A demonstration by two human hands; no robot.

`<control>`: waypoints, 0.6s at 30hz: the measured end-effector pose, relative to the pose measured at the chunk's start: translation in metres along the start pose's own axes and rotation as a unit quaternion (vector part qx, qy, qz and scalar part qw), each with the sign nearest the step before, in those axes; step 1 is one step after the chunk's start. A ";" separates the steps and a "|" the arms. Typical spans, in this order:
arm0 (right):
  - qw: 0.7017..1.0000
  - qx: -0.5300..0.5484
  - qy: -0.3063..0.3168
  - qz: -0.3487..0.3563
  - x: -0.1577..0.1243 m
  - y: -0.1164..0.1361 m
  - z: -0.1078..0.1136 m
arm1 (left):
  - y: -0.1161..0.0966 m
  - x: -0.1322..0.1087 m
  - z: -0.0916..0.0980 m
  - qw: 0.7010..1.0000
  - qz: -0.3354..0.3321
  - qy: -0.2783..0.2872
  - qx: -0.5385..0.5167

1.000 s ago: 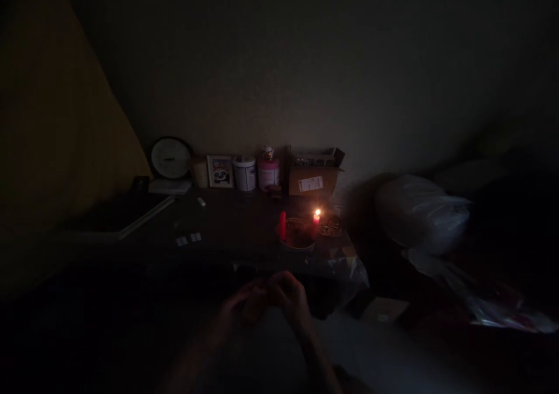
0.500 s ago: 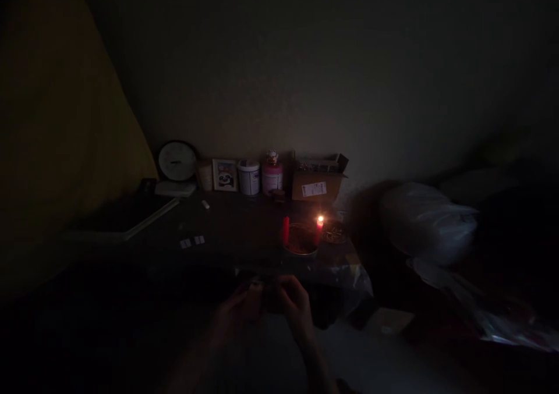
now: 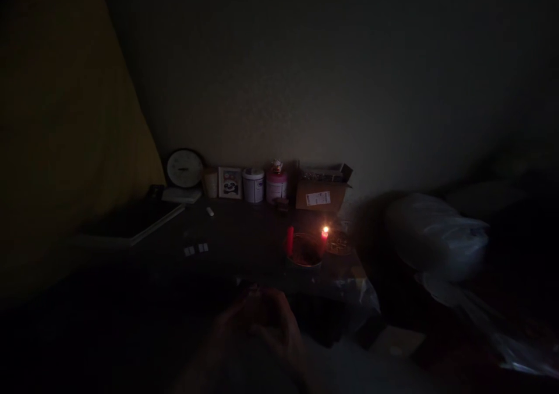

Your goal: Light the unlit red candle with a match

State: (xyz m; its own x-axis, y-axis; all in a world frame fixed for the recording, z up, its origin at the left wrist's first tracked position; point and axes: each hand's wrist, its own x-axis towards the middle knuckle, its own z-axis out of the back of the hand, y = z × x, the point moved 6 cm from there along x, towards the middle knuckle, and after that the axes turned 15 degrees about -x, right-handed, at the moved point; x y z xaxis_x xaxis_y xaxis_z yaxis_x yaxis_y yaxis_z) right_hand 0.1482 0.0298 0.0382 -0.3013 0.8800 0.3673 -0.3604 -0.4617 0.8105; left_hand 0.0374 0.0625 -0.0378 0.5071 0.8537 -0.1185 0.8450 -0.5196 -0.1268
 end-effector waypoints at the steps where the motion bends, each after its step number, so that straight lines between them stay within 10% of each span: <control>1: 1.000 0.004 0.000 0.001 0.000 0.000 -0.001 | 0.001 -0.001 -0.001 1.000 0.000 0.001 0.001; 18: 0.999 -0.024 -0.013 -0.031 0.002 0.005 0.002 | 0.002 -0.001 -0.002 0.997 -0.038 -0.010 0.067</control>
State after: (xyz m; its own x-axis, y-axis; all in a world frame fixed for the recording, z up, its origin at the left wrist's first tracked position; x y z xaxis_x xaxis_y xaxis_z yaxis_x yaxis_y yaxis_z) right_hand 0.1477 0.0295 0.0434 -0.2543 0.9091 0.3299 -0.4203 -0.4111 0.8089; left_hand 0.0390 0.0604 -0.0360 0.4384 0.8903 -0.1234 0.8494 -0.4552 -0.2669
